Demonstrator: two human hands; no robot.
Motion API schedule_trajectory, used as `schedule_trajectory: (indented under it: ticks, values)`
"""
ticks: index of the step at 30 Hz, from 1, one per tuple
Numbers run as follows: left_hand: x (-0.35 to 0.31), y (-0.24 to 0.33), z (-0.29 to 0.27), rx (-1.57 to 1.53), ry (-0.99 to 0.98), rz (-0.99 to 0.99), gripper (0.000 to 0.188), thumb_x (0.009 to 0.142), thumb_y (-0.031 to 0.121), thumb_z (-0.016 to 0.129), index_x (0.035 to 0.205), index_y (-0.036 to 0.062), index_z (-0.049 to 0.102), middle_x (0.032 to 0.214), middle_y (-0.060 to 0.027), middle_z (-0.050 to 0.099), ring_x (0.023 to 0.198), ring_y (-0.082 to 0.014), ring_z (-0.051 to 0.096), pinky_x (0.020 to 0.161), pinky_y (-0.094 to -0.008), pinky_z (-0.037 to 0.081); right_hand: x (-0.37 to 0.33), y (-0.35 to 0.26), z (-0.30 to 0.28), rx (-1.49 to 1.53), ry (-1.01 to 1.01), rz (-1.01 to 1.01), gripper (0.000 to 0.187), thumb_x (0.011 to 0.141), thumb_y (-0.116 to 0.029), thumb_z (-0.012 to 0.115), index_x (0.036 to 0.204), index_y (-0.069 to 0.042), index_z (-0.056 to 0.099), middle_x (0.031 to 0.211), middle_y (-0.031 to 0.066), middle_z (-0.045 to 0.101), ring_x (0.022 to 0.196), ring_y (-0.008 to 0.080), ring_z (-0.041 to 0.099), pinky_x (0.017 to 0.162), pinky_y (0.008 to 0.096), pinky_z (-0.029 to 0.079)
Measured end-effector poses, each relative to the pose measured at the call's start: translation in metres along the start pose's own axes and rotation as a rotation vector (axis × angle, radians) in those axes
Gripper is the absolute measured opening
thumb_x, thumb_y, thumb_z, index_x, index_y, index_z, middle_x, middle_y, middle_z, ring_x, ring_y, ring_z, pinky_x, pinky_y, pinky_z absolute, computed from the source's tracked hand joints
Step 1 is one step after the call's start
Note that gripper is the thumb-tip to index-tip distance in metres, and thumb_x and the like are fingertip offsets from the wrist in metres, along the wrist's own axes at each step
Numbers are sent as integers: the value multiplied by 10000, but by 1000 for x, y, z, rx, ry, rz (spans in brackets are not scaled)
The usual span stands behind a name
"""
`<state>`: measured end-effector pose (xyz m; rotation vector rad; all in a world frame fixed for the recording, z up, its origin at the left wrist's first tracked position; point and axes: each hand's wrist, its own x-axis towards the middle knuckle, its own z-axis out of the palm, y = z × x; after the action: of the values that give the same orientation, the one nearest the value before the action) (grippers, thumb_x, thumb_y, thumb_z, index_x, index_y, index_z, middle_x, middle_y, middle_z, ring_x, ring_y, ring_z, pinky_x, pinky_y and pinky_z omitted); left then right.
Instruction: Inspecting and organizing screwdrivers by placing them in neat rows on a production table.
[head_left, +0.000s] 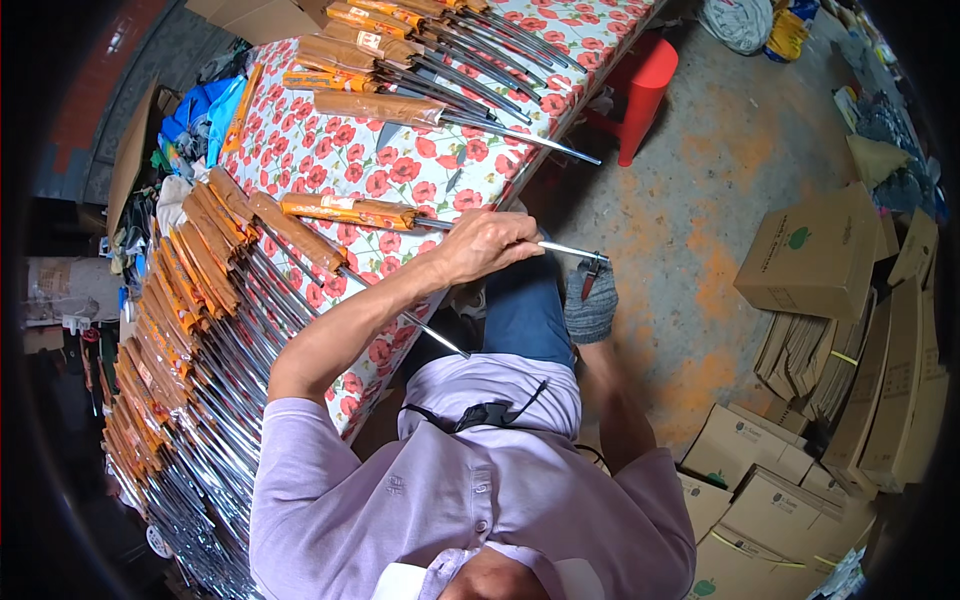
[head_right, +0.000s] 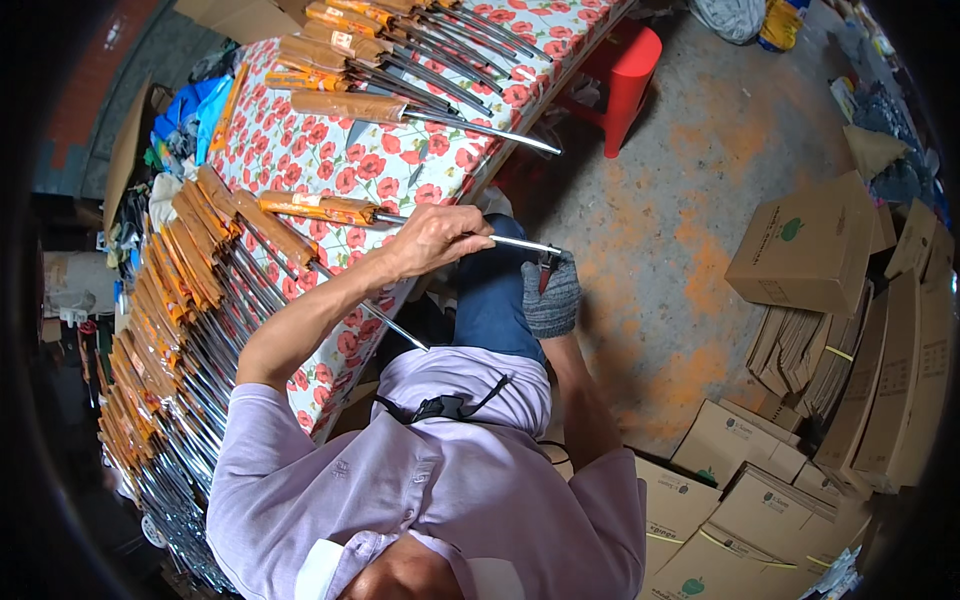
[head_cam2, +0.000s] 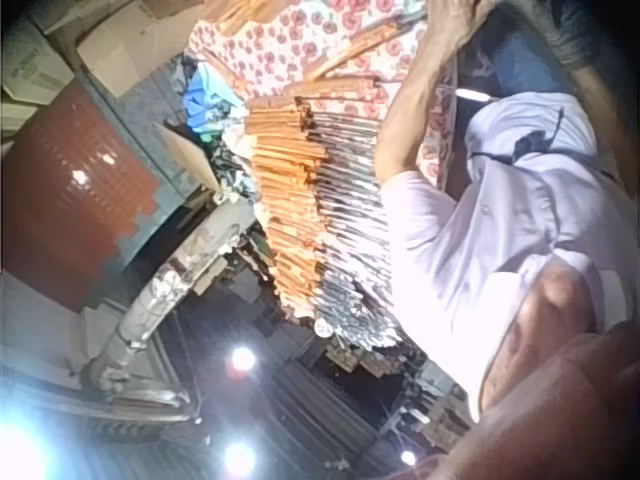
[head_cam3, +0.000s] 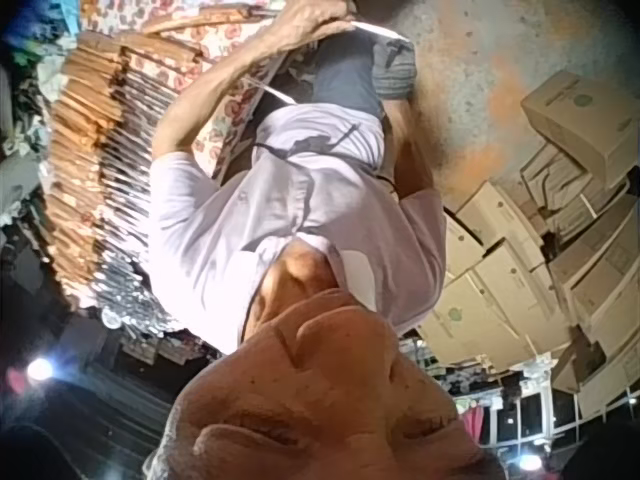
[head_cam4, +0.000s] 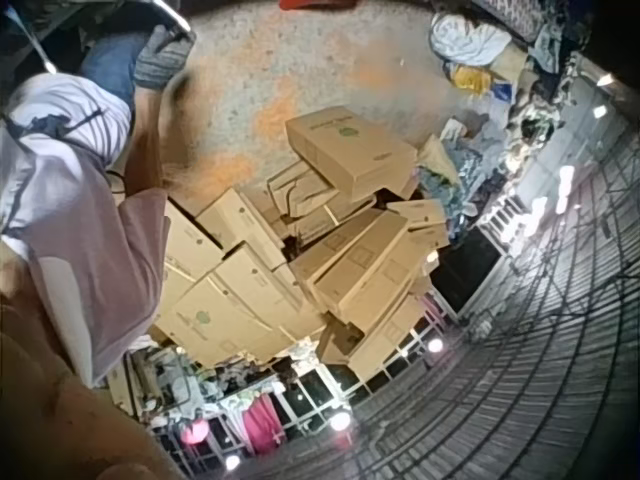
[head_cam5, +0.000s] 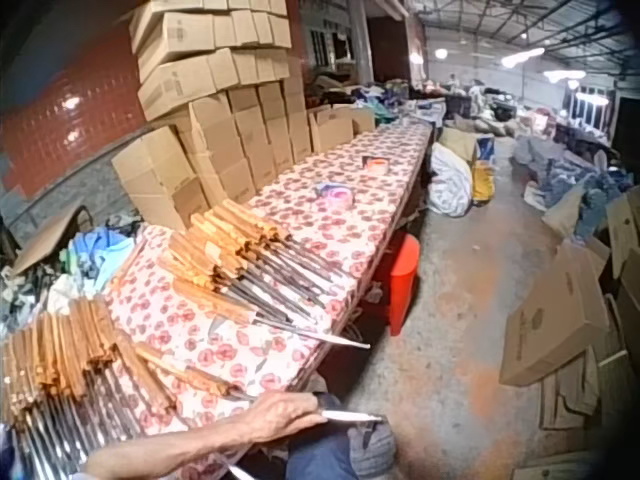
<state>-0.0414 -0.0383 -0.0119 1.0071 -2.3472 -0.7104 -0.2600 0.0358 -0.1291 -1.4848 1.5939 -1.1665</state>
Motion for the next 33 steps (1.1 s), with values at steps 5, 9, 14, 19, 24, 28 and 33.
schedule_trajectory:
  ticks: [5,9,14,19,24,28,33]
  values:
    - [-16,13,-26,106,-290,-177,199,911,247,739,918,74,641,779,-116,662,738,-324,667,615,-433,496,-25,17,8,295,-70,-93,454,879,-201,763,1219,19,558,1099,174,662,1031,300,655,955,362,503]
    - [-23,26,-59,301,-806,-477,213,897,217,721,1071,113,658,876,-139,682,866,-344,687,723,-481,539,-38,59,7,23,-162,-121,495,875,-161,758,1279,28,543,1176,184,642,1132,288,612,1030,364,466]
    - [-8,15,-69,204,-363,-279,340,901,248,726,1189,93,636,1062,-154,682,973,-350,680,775,-466,550,-27,63,-1,-57,-56,45,504,898,-151,729,1320,37,527,1219,192,642,1166,299,590,1051,373,454]
    - [50,-55,-21,371,114,-54,329,932,238,676,1216,79,628,1187,-122,650,1075,-355,640,836,-464,539,-8,45,3,8,-46,29,456,940,-172,688,1313,39,529,1254,181,642,1175,314,594,1049,374,454]
    - [65,-70,-7,487,18,-16,272,976,243,609,1183,68,635,1160,-111,650,1101,-329,617,866,-434,523,-3,19,2,102,0,91,427,964,-210,667,1314,12,569,1270,169,642,1183,318,605,1027,386,468]
    - [62,-64,-15,390,-132,-34,235,973,240,619,1126,63,649,1084,-113,668,1058,-309,632,835,-425,519,-1,24,0,-2,-2,56,437,966,-239,668,1333,-15,587,1274,160,644,1173,325,618,1009,394,481]
    - [52,-46,-6,158,-88,122,184,931,201,689,1042,55,668,926,-119,680,923,-300,670,773,-425,521,-3,23,3,-40,-3,60,465,971,-251,663,1371,-32,575,1233,158,652,1146,339,628,983,403,496]
